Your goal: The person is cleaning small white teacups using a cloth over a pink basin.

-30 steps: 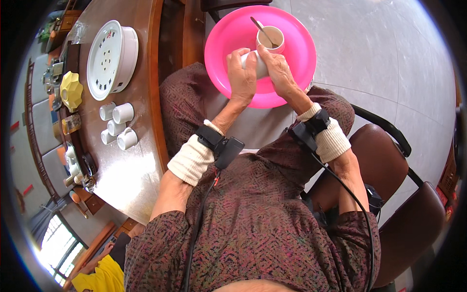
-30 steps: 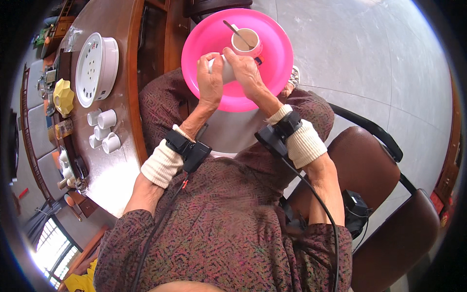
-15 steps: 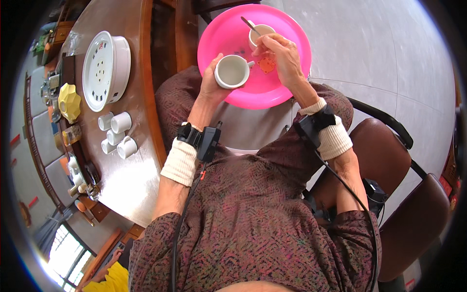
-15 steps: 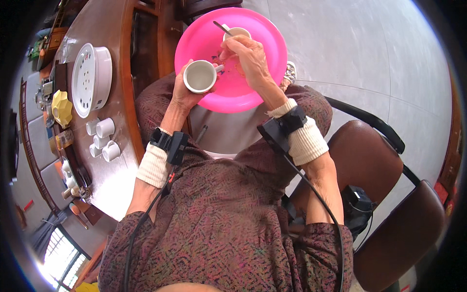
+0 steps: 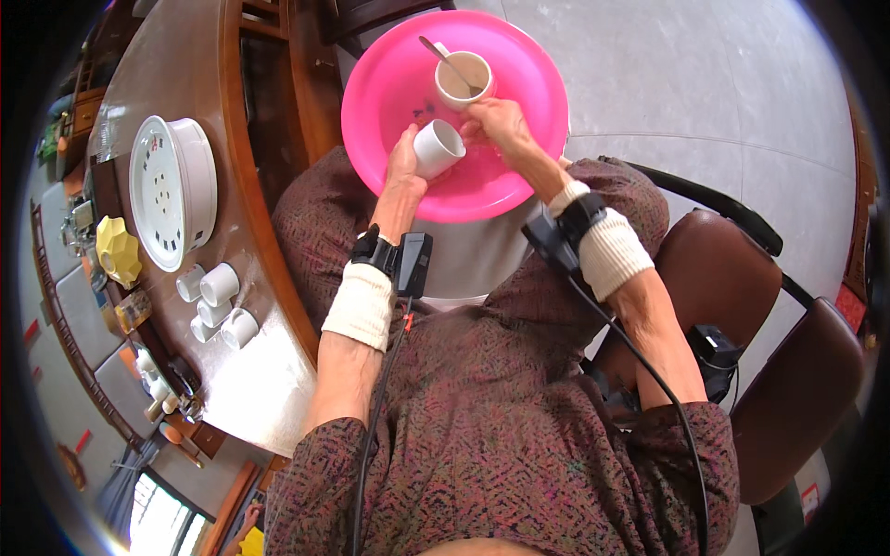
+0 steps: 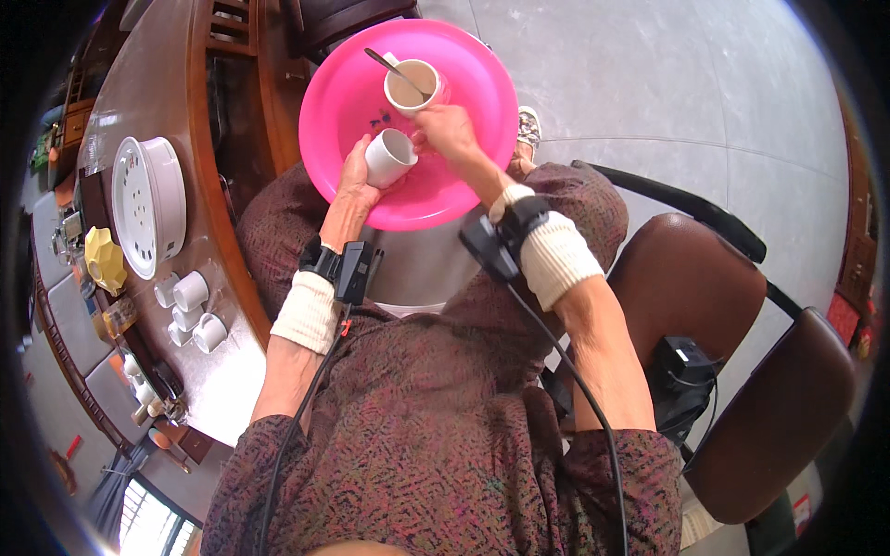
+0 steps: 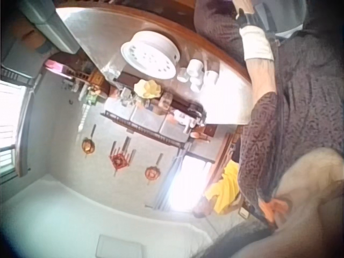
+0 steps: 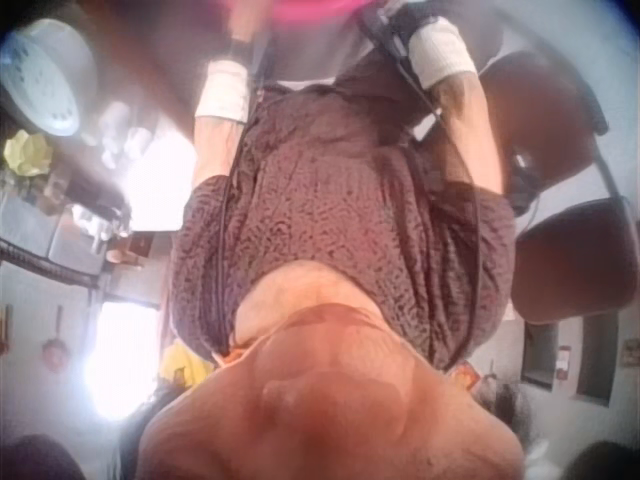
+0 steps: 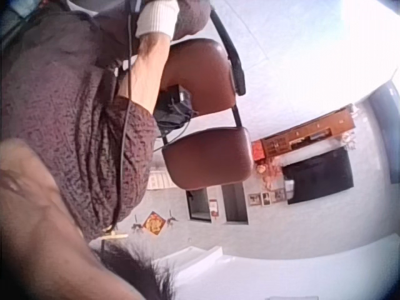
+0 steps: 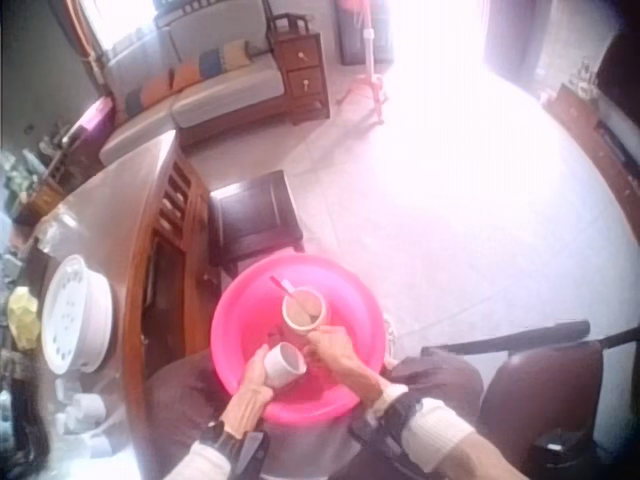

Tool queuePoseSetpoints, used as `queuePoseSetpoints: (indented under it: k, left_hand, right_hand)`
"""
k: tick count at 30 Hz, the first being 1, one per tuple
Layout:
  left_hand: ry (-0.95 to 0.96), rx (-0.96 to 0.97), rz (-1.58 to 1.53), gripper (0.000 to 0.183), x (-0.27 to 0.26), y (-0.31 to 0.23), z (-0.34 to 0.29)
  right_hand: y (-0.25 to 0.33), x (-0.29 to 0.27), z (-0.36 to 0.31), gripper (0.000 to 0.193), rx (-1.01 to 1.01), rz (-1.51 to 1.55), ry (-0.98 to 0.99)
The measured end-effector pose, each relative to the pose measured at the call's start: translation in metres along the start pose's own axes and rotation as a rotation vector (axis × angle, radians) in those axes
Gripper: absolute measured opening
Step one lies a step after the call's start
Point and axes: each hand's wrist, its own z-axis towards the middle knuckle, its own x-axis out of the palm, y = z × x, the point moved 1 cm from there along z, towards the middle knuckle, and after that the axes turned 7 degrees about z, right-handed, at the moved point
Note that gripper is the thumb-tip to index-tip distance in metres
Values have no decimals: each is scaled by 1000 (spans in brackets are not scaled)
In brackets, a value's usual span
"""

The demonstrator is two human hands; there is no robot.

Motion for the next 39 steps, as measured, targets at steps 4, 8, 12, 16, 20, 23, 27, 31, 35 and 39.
queuePoseSetpoints:
  k: [4,8,12,16,20,23,27,31,35,39]
  left_hand:
    - [30,-17,38,37,6,-3,7]
    - [14,82,115,41,14,-5,-7]
    - [-306,681,353,54,52,-1,-47]
    - [-150,455,218,48,37,-11,-55]
    - [12,93,76,37,25,-25,-50]
    - [35,73,111,37,9,-35,-47]
    - [-108,271,376,43,26,-33,-62]
    - [-95,371,289,45,47,-7,-43]
    - [-155,429,280,53,12,32,1]
    - [-370,378,670,46,31,24,-11]
  right_hand:
    - [4,17,-31,31,-203,-298,338]
    - [-6,19,-29,32,-349,-458,359]
    - [2,7,-17,32,-98,385,364]
    - [20,14,-51,29,-254,23,367]
    - [16,22,-63,34,-560,-625,473]
    - [10,38,-62,36,-619,-647,441]
    - [8,36,-42,28,-409,-64,267]
    - [1,12,-31,31,-264,-68,239]
    - [-10,34,-31,31,-183,-234,254]
    - [-21,11,-14,33,-319,-488,267]
